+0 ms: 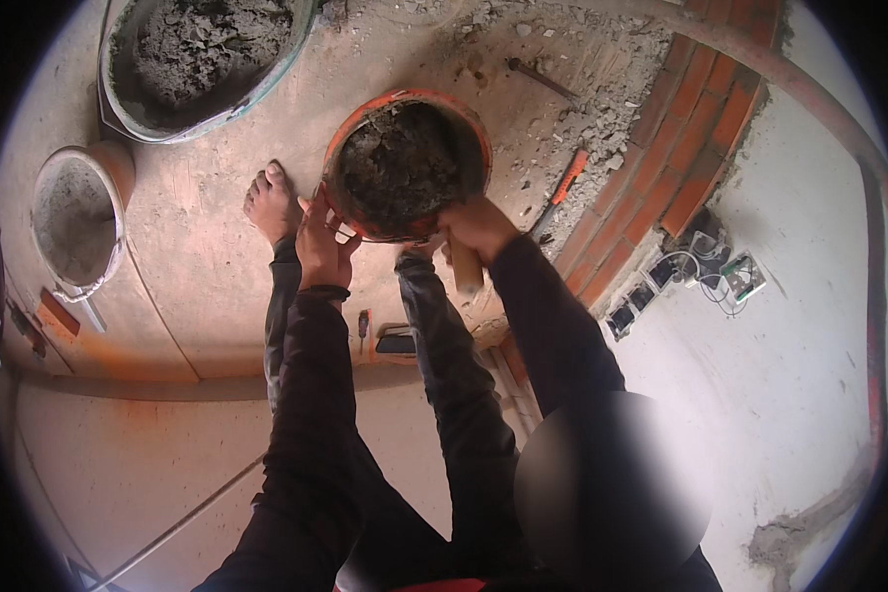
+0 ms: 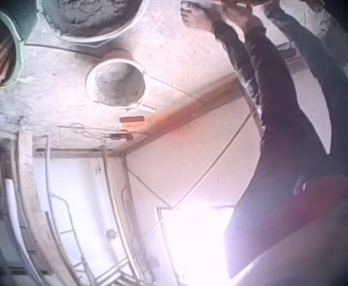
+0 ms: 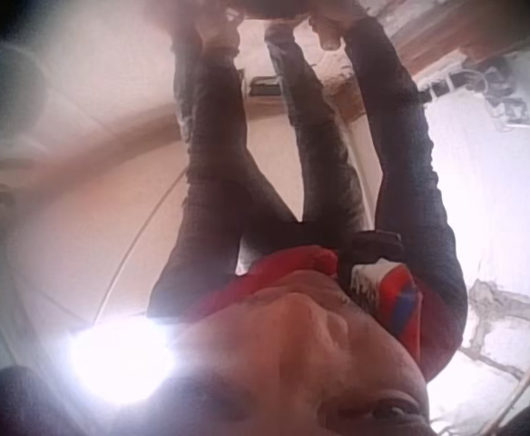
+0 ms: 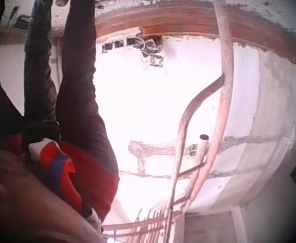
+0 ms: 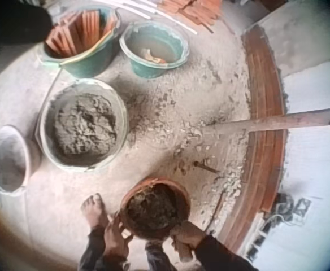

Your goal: The person applies mortar to a brick wall using a trowel, adjusts electrical wires in a wall box, and mixes more mortar in a bucket with a trowel and a brush.

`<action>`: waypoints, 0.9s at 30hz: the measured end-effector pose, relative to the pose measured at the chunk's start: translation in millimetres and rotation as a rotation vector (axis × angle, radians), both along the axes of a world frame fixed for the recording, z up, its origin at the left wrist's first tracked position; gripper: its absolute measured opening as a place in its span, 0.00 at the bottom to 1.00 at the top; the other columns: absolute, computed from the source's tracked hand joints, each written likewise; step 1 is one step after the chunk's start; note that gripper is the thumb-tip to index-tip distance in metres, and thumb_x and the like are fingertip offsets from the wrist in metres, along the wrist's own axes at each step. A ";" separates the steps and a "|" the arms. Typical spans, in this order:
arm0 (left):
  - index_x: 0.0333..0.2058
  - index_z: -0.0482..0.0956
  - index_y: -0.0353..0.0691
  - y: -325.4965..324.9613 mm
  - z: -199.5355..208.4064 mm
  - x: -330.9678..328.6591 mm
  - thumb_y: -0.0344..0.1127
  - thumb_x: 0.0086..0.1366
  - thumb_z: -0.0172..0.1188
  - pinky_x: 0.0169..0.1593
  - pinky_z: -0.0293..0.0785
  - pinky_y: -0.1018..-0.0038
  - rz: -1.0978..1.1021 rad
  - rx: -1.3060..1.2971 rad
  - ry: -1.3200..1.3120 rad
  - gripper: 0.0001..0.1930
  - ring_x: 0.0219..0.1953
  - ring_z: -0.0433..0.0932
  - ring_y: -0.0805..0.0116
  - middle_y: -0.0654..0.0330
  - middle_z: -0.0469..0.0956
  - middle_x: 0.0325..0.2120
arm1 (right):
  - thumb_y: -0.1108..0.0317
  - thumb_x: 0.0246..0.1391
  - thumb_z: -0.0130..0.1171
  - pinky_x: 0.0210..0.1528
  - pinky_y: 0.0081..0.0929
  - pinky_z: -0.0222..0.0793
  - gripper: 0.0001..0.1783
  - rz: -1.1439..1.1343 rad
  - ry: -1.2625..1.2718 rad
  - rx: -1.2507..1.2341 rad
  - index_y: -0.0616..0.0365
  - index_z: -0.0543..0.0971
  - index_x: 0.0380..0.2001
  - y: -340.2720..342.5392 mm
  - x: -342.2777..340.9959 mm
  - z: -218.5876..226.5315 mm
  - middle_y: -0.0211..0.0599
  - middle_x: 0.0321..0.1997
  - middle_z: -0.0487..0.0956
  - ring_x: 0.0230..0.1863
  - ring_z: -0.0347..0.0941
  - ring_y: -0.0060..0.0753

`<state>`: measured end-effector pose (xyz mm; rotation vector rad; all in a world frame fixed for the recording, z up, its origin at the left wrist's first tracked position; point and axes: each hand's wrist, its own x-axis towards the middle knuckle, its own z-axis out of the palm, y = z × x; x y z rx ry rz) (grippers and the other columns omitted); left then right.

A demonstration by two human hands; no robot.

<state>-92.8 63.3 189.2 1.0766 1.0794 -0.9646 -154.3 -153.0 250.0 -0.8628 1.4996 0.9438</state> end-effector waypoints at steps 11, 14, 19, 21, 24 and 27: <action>0.64 0.66 0.51 -6.8 10.5 6.7 0.48 0.75 0.41 0.47 0.73 0.58 0.007 0.012 0.002 0.23 0.52 0.67 0.68 0.68 0.68 0.51 | 0.72 0.52 0.54 0.29 0.45 0.74 0.11 0.687 -0.268 -0.314 0.60 0.71 0.39 70.7 -60.5 59.5 0.49 0.30 0.76 0.26 0.76 0.51; 0.64 0.66 0.50 -2.4 5.3 4.4 0.48 0.75 0.40 0.47 0.72 0.57 -0.008 0.022 -0.015 0.23 0.52 0.67 0.67 0.68 0.67 0.51 | 0.72 0.55 0.54 0.14 0.36 0.68 0.08 -0.120 0.091 -0.124 0.54 0.67 0.37 50.5 -19.7 84.8 0.35 0.24 0.71 0.15 0.70 0.29; 0.65 0.64 0.49 -19.7 12.3 8.0 0.49 0.75 0.39 0.48 0.72 0.57 -0.070 -0.002 -0.007 0.25 0.52 0.67 0.67 0.67 0.67 0.51 | 0.69 0.57 0.57 0.21 0.29 0.72 0.05 -0.229 0.067 0.129 0.56 0.72 0.35 3.2 -9.4 -28.0 0.32 0.25 0.74 0.21 0.72 0.30; 0.65 0.64 0.49 -15.0 12.1 5.5 0.50 0.75 0.39 0.48 0.72 0.57 -0.068 0.017 0.003 0.25 0.52 0.67 0.67 0.67 0.68 0.51 | 0.69 0.57 0.57 0.21 0.29 0.72 0.06 -0.141 0.045 0.037 0.55 0.72 0.36 36.5 -6.0 -10.0 0.32 0.26 0.73 0.20 0.71 0.30; 0.65 0.64 0.49 -5.9 9.3 7.1 0.50 0.75 0.40 0.48 0.72 0.57 -0.004 -0.003 -0.021 0.25 0.52 0.67 0.67 0.67 0.68 0.52 | 0.68 0.58 0.57 0.21 0.29 0.71 0.07 0.023 -0.017 -0.115 0.53 0.71 0.38 81.5 3.8 62.3 0.31 0.26 0.72 0.19 0.70 0.29; 0.65 0.65 0.49 -4.7 8.0 9.1 0.51 0.75 0.40 0.48 0.73 0.57 -0.020 0.002 -0.016 0.25 0.53 0.67 0.66 0.67 0.67 0.53 | 0.61 0.63 0.54 0.20 0.28 0.69 0.09 -0.135 0.082 -0.034 0.53 0.71 0.41 61.2 -18.5 111.2 0.30 0.25 0.70 0.18 0.69 0.26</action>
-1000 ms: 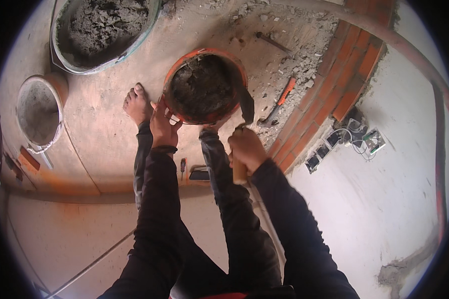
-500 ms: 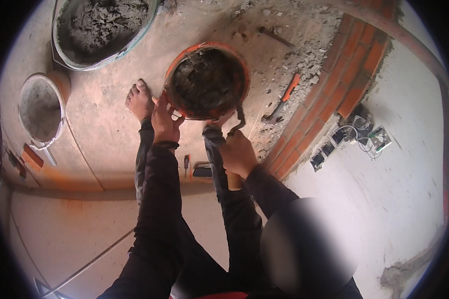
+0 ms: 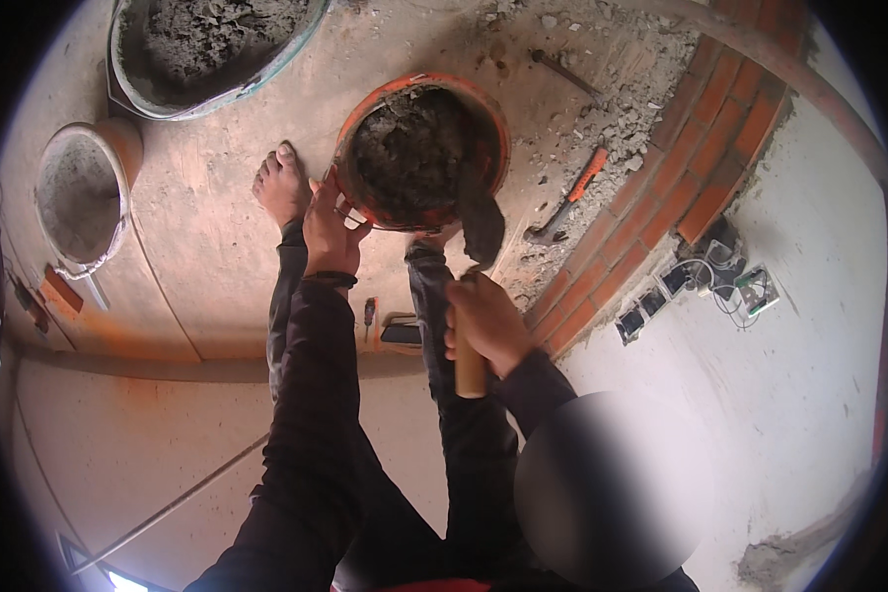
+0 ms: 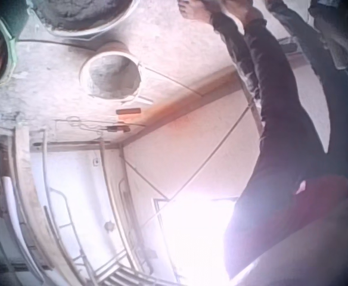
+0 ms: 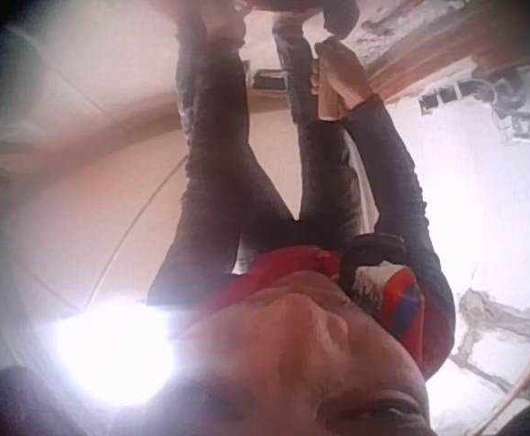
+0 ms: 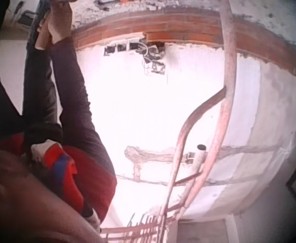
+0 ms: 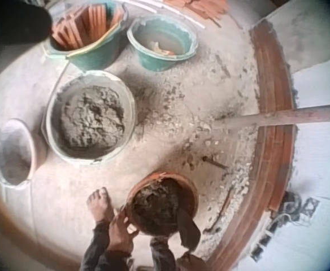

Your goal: The person applies mortar to a brick wall using a trowel, adjusts electrical wires in a wall box, and mixes more mortar in a bucket with a trowel and a brush.

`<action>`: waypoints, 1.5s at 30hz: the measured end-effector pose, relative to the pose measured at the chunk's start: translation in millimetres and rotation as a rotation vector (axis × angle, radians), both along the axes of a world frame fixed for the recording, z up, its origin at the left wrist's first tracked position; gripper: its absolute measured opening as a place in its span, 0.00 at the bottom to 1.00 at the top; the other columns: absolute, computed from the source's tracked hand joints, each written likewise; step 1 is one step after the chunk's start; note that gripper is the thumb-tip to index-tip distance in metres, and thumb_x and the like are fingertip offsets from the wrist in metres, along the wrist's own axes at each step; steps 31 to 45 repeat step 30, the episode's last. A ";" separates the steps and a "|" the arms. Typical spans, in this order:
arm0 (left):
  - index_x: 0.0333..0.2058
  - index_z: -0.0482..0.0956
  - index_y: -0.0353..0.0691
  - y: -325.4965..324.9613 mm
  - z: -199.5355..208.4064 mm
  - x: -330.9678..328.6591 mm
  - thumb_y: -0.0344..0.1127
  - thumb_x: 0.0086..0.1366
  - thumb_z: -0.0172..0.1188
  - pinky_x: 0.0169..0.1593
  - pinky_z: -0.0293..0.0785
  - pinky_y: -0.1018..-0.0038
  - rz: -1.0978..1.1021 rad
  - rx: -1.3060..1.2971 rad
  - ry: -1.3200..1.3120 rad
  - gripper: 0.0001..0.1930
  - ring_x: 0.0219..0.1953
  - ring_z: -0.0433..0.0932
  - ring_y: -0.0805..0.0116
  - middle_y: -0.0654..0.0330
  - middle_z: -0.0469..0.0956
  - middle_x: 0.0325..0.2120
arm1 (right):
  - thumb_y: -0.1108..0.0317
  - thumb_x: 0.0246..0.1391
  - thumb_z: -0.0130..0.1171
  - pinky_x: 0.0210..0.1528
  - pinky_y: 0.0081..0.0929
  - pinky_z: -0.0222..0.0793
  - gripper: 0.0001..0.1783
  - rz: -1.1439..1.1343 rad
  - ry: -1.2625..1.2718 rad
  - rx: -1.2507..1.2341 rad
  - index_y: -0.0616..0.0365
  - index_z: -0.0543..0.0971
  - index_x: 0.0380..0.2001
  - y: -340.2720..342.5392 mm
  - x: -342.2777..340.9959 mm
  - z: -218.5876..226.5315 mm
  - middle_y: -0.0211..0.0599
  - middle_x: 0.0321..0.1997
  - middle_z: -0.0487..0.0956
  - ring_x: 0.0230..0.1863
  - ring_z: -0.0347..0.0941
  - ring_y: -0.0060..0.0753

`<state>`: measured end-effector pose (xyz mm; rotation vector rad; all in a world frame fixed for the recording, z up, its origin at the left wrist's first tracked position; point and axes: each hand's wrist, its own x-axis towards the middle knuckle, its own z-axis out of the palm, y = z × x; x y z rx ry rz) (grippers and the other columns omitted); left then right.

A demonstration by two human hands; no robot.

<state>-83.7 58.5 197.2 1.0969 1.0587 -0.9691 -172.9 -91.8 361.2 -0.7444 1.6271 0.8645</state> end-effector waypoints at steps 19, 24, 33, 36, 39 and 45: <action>0.60 0.71 0.47 7.7 -9.9 -7.7 0.54 0.76 0.39 0.32 0.77 0.67 -0.040 0.022 -0.051 0.24 0.43 0.71 0.72 0.68 0.70 0.43 | 0.59 0.67 0.47 0.41 0.54 0.71 0.17 1.563 -0.379 -0.178 0.65 0.76 0.40 -87.5 -28.8 -40.8 0.58 0.33 0.79 0.36 0.77 0.62; 0.61 0.70 0.46 -0.4 -9.9 -0.9 0.55 0.75 0.40 0.35 0.78 0.65 -0.059 0.020 0.004 0.26 0.46 0.70 0.70 0.67 0.70 0.46 | 0.66 0.56 0.54 0.41 0.50 0.76 0.09 1.332 -0.573 -0.213 0.57 0.81 0.34 -31.5 -2.6 -142.0 0.47 0.30 0.79 0.35 0.80 0.51; 0.63 0.67 0.47 3.4 -10.1 -8.0 0.57 0.75 0.40 0.42 0.77 0.56 -0.078 0.083 0.007 0.27 0.51 0.68 0.65 0.65 0.69 0.51 | 0.59 0.55 0.66 0.38 0.51 0.80 0.17 0.409 -0.210 0.314 0.52 0.78 0.45 -41.4 -3.7 -137.7 0.37 0.38 0.79 0.33 0.80 0.39; 0.63 0.67 0.47 3.4 -10.1 -8.0 0.57 0.75 0.40 0.42 0.77 0.56 -0.078 0.083 0.007 0.27 0.51 0.68 0.65 0.65 0.69 0.51 | 0.59 0.55 0.66 0.38 0.51 0.80 0.17 0.409 -0.210 0.314 0.52 0.78 0.45 -41.4 -3.7 -137.7 0.37 0.38 0.79 0.33 0.80 0.39; 0.63 0.67 0.47 3.4 -10.1 -8.0 0.57 0.75 0.40 0.42 0.77 0.56 -0.078 0.083 0.007 0.27 0.51 0.68 0.65 0.65 0.69 0.51 | 0.59 0.55 0.66 0.38 0.51 0.80 0.17 0.409 -0.210 0.314 0.52 0.78 0.45 -41.4 -3.7 -137.7 0.37 0.38 0.79 0.33 0.80 0.39; 0.63 0.67 0.47 3.4 -10.1 -8.0 0.57 0.75 0.40 0.42 0.77 0.56 -0.078 0.083 0.007 0.27 0.51 0.68 0.65 0.65 0.69 0.51 | 0.59 0.55 0.66 0.38 0.51 0.80 0.17 0.409 -0.210 0.314 0.52 0.78 0.45 -41.4 -3.7 -137.7 0.37 0.38 0.79 0.33 0.80 0.39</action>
